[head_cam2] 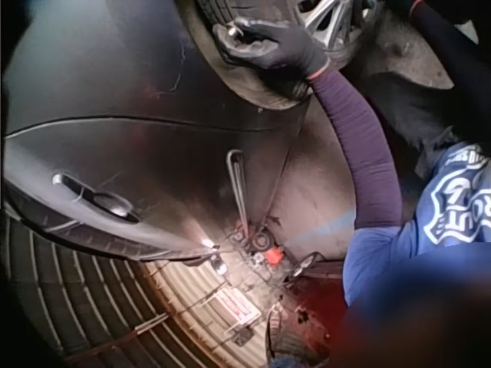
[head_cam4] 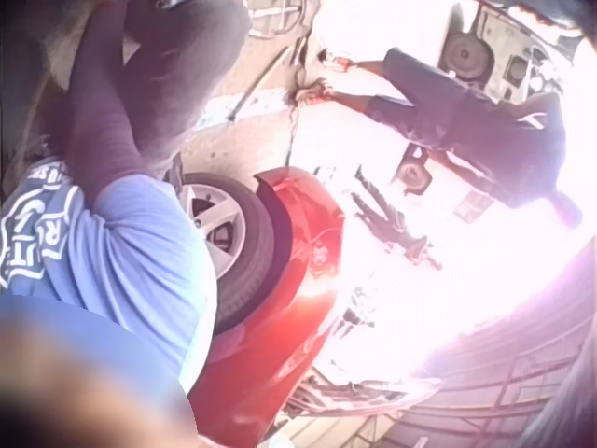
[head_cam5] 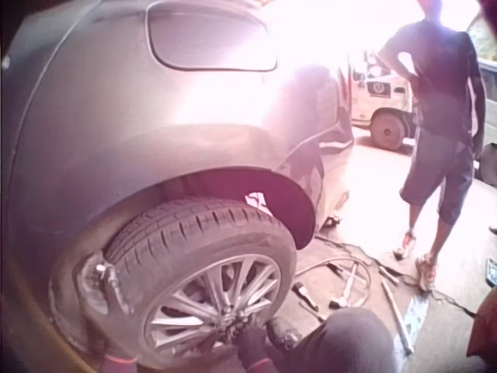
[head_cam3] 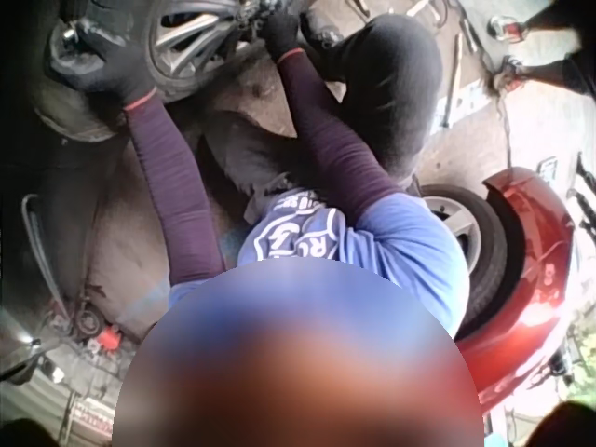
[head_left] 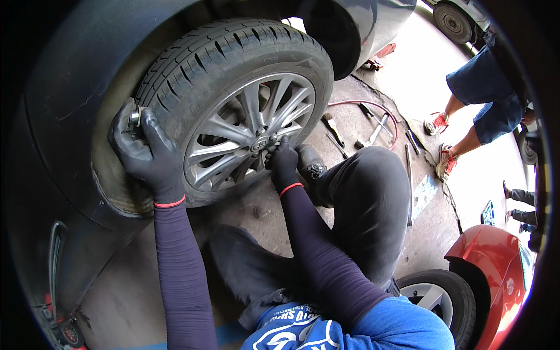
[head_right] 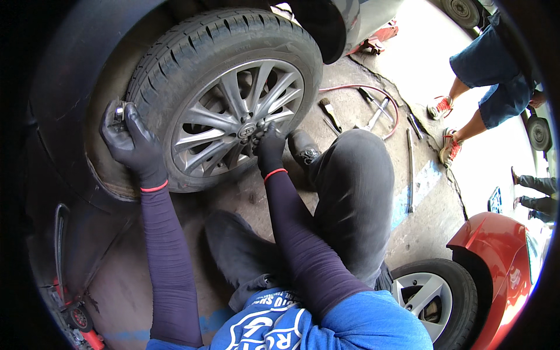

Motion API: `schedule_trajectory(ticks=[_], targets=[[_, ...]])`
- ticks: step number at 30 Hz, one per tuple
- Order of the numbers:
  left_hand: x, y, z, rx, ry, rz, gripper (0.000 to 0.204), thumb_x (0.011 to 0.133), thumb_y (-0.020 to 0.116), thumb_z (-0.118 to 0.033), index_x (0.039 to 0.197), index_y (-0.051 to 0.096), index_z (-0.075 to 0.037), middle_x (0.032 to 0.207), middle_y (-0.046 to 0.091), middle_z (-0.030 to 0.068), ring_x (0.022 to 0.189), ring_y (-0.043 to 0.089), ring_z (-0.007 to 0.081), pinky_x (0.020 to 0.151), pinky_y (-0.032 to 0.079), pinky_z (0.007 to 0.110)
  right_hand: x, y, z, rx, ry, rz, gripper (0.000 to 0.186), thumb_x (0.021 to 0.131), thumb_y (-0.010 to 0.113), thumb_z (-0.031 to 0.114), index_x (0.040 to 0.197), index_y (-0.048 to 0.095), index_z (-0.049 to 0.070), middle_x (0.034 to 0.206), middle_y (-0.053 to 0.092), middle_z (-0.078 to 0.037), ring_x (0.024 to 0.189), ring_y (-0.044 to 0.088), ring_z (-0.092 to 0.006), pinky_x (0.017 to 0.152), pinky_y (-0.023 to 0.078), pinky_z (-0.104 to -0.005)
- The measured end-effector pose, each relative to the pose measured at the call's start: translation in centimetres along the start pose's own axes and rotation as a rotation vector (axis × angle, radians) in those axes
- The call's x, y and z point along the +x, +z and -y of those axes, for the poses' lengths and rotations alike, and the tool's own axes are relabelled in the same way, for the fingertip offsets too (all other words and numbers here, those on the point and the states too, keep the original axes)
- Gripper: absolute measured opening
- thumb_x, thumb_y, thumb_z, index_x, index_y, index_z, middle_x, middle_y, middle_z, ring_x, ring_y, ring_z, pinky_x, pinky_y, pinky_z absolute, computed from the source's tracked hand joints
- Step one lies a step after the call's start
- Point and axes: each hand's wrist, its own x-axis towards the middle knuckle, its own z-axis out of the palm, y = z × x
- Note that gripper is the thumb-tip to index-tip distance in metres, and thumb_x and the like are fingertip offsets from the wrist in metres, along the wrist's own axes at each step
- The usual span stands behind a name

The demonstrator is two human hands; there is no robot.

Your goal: The person removes the brake rotor from the hub, then reinstalls it. They lift a tire and wheel assembly onto the hub, insert lug nuts by hand, and tighten them with a lug wrench.

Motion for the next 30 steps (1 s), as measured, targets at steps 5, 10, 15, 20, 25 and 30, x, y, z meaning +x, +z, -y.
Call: schedule_trajectory(ticks=[5,10,15,20,25,30], targets=[[-0.4,-0.4,-0.1,-0.147,-0.088,0.014,0.037,0.097,0.064,-0.001,0.131,0.053,0.009,0.122,0.06,0.0177,0.106,0.062,0.0196,0.095,0.052,0.033,0.8,0.0,-0.1,-0.047,-0.237,0.102,0.031,0.105,0.053,0.034,0.087,0.056,0.009,0.068,0.059,-0.004,0.049,0.049,-0.0137,0.045,0.04,-0.0297],[-6.9,-2.6,-1.8,-0.045,0.008,0.239,0.049,0.095,0.069,-0.006,0.137,0.048,0.008,0.124,0.059,0.0161,0.11,0.06,0.0218,0.098,0.049,0.034,-1.2,-0.8,1.4,0.011,0.187,0.109,0.036,0.105,0.051,0.036,0.084,0.057,0.008,0.066,0.057,-0.004,0.049,0.051,-0.0155,0.046,0.041,-0.032],[-16.3,-2.8,-1.5,0.145,-0.334,0.821,0.061,0.086,0.068,-0.005,0.144,0.051,-0.004,0.113,0.063,0.0199,0.103,0.062,0.0374,0.092,0.051,0.044,-6.0,-2.1,4.6,-0.317,0.199,0.595,0.032,0.096,0.067,0.039,0.089,0.068,0.008,0.068,0.059,-0.001,0.053,0.053,-0.0114,0.048,0.041,-0.0279],[-19.1,-2.4,0.1,0.209,-0.254,0.816,0.073,0.076,0.068,0.001,0.146,0.047,-0.003,0.115,0.061,0.0223,0.107,0.061,0.0388,0.094,0.051,0.046,-8.7,-2.6,6.7,-0.72,0.078,0.913,0.019,0.087,0.08,0.024,0.09,0.072,0.007,0.073,0.062,0.003,0.06,0.051,-0.0061,0.056,0.041,-0.022],[-20.0,-2.9,1.1,0.136,-0.43,0.73,0.08,0.073,0.068,0.006,0.148,0.043,-0.002,0.115,0.06,0.0183,0.099,0.063,0.0307,0.088,0.053,0.04,-9.8,-2.9,4.3,-0.452,0.183,0.867,0.016,0.094,0.073,0.019,0.102,0.067,0.007,0.087,0.066,0.001,0.079,0.059,-0.0061,0.068,0.049,-0.0224],[-20.7,-4.7,0.9,-0.182,-0.872,0.707,0.073,0.08,0.074,0.003,0.147,0.045,0.0,0.114,0.061,0.0075,0.094,0.06,0.0117,0.085,0.053,0.027,-10.0,-3.1,1.3,-0.281,0.36,0.828,0.011,0.101,0.059,0.015,0.109,0.061,0.007,0.097,0.066,-0.003,0.084,0.064,-0.0118,0.079,0.055,-0.0298]])
